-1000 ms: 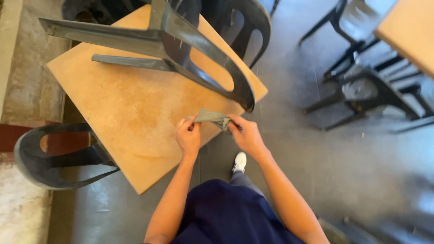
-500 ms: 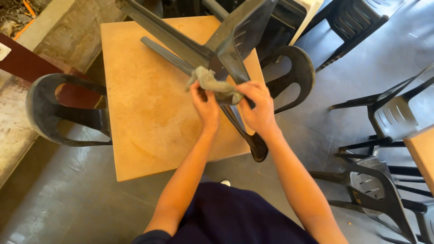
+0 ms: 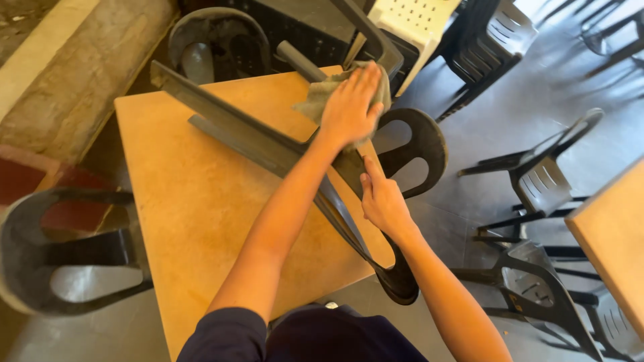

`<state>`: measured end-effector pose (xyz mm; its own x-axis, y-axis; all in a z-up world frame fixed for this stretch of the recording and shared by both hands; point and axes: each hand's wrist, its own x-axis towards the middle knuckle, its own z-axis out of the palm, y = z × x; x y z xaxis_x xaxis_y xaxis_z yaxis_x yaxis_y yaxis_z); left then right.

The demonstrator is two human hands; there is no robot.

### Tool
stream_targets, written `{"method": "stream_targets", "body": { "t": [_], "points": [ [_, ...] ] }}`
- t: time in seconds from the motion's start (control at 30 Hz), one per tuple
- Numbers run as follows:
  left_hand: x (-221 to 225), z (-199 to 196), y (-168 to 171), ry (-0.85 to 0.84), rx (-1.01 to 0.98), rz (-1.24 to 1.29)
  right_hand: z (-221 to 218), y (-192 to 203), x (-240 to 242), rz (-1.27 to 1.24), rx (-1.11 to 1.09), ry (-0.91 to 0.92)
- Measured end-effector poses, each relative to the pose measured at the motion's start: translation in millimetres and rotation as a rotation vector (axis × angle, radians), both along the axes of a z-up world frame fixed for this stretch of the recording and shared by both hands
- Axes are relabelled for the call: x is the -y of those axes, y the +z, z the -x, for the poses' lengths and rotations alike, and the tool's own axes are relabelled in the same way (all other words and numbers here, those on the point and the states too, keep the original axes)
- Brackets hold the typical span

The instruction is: Cleaning a black plastic chair using a spray bottle and a cloth in a bar seating area.

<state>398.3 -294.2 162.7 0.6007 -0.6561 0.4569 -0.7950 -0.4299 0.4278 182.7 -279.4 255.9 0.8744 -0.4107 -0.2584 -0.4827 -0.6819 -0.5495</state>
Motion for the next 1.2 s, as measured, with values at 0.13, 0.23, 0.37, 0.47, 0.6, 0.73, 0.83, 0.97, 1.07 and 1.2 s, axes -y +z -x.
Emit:
{"method": "stream_targets", "body": {
  "t": [0.13,0.23,0.37,0.47,0.6,0.73,0.83,0.97,1.07,1.2],
  "points": [
    [30.5,-48.3,1.0,-0.087,-0.213,-0.108,-3.8,-3.8,3.2,-0.146,0.13,-0.125],
    [3.8,-22.8,5.4,-0.149,-0.036,-0.133,-3.1,-12.0,4.6,-0.253,0.114,-0.176],
    [-61.4,41.4,18.1,-0.126,0.011,0.152,-6.2,-7.4,6.4,-0.251,0.119,-0.142],
    [-96.2,79.4,25.7,-0.092,-0.208,0.345,-9.6,1.5,8.8,-0.34,0.039,-0.177],
    [-57.0,43.6,16.3,-0.116,-0.125,0.258,-11.1,-0.4,19.2,-0.353,0.051,-0.173],
    [14.1,-31.1,8.7,-0.174,-0.064,0.004,-13.6,-14.2,31.3,-0.439,0.076,-0.196],
    [43.8,-42.0,2.7,-0.212,-0.246,-0.009,-8.1,-14.6,40.8,-0.554,0.092,-0.25],
    [38.8,-18.5,2.3,-0.078,-0.258,0.311,-2.6,-27.1,61.0,-0.788,0.139,-0.275],
    [-6.2,5.9,15.8,0.116,-0.232,0.258,-4.7,-43.5,47.3,-0.89,0.126,-0.224],
    [-31.7,36.0,-17.3,0.21,-0.167,0.263,-5.2,-53.4,47.5,-0.804,0.037,-0.126]
  ]
}}
